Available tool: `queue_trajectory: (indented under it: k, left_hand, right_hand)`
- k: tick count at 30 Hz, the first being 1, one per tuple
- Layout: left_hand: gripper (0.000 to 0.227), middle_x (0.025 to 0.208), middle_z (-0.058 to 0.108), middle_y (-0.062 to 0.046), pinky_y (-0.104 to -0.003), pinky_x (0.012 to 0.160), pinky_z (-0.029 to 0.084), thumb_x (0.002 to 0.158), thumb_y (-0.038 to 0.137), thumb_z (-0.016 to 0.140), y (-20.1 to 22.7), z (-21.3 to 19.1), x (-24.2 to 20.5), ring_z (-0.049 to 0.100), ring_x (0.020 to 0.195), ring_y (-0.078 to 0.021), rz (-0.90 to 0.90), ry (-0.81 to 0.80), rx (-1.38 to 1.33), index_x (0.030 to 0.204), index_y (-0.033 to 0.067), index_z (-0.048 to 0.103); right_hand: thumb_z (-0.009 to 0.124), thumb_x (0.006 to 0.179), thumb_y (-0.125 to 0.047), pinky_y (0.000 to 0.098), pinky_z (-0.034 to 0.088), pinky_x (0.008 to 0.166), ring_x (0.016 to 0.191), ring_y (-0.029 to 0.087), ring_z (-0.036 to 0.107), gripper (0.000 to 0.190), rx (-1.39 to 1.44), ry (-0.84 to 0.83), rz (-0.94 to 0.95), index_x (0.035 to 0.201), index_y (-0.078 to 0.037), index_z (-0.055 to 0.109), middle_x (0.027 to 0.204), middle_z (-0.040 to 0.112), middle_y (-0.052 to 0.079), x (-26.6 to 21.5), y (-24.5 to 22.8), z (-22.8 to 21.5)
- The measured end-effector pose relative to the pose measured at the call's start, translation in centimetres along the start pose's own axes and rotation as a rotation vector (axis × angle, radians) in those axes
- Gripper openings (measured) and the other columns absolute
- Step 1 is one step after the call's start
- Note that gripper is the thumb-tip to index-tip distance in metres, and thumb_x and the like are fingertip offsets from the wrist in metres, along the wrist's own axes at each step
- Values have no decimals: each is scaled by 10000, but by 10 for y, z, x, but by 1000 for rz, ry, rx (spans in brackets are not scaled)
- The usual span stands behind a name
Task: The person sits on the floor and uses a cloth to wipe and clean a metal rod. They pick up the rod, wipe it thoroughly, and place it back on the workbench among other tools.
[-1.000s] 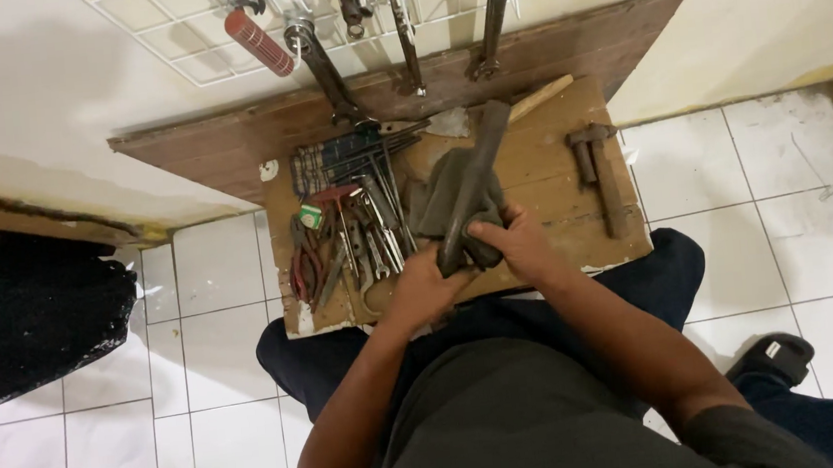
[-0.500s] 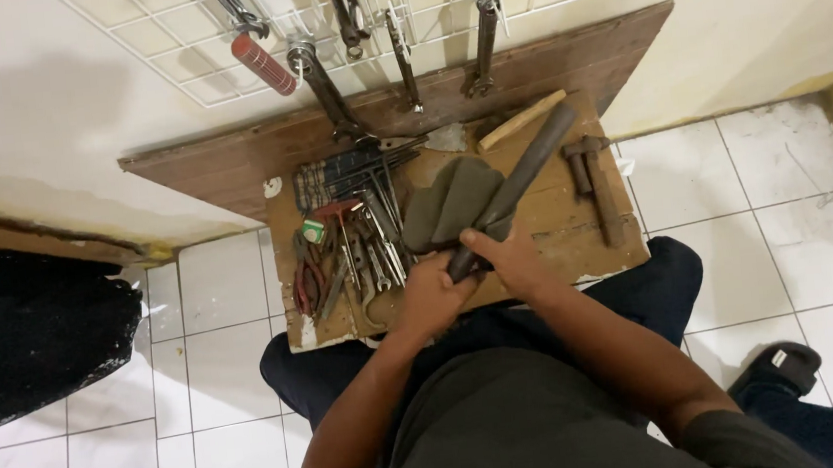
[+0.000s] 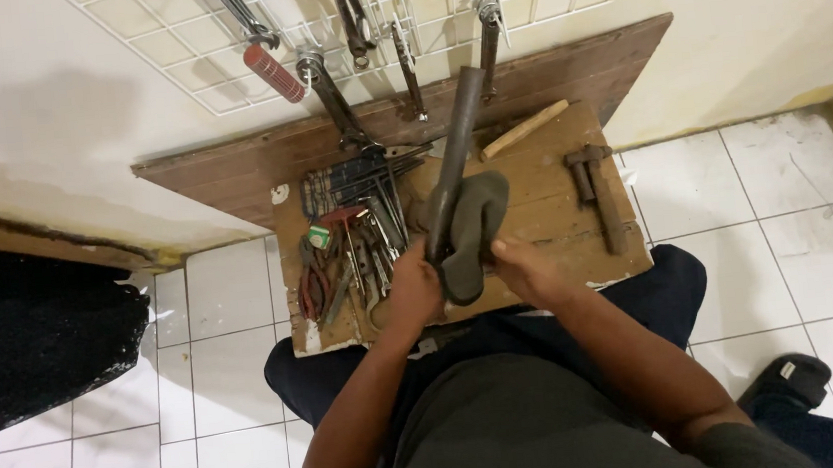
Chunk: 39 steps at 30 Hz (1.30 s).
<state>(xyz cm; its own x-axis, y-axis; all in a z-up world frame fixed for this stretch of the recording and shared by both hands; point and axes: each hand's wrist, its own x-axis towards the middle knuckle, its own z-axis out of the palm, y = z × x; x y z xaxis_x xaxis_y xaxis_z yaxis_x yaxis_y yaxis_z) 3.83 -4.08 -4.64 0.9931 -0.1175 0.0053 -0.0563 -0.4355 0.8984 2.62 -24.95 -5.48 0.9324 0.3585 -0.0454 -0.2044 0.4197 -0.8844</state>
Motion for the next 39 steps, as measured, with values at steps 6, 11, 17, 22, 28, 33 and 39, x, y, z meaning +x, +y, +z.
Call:
queue_trajectory:
  k: [6,11,17,22,28,33,39]
  left_hand:
    - [712,880,738,-212,-487,820,566,448,254,976,-2,8,8,723,917,-448,23,-159,-34,1073,72,688]
    - [130,450,526,-128,-421,497,470,622,113,624,68,8,-5,607,493,-302,-126,-204,170,526,28,600]
    - [368,564,643,-207,-417,613,558,816,343,768,29,18,-48,708,623,-388,-140,-158,137,812,-1,638]
    - [305,635,648,-135,-371,644,533,804,335,770,63,-4,-23,647,643,-245,-276,-205,-10,767,53,662]
    - [464,510,547,-143,-381,529,458,791,451,737,19,7,-28,582,580,-264,-221,-123,239,617,47,590]
    - [463,681,694,-198,-456,641,588,791,477,805,28,6,-45,748,760,-402,-266,-127,305,821,30,685]
    - [473,495,502,-66,-270,412,399,754,394,881,9,0,-32,468,488,-143,-545,-365,-203,632,44,587]
  right_hand:
    - [826,843,-14,483,502,1053,1144,279,669,500,-7,187,23,1318,24,674,1271,718,172,19,19,1]
    - [875,837,-133,512,589,911,980,269,700,366,69,482,-8,1169,-32,759,1128,751,133,29,41,-3]
    - [886,828,-231,490,605,824,908,268,704,451,115,775,-64,1185,-28,699,1037,729,120,63,-58,-7]
    - [929,729,-185,552,606,747,885,338,725,482,161,613,76,1157,-59,748,999,747,165,49,15,34]
    - [855,729,-89,495,486,822,936,278,606,515,264,486,72,1205,-37,665,1054,662,126,57,-29,23]
    - [923,730,-80,536,572,910,988,270,721,488,319,756,-63,1181,-120,742,1082,756,86,72,-56,21]
    - [924,666,-27,545,520,995,1126,290,681,607,267,474,186,1238,-70,728,1203,738,137,34,-21,72]
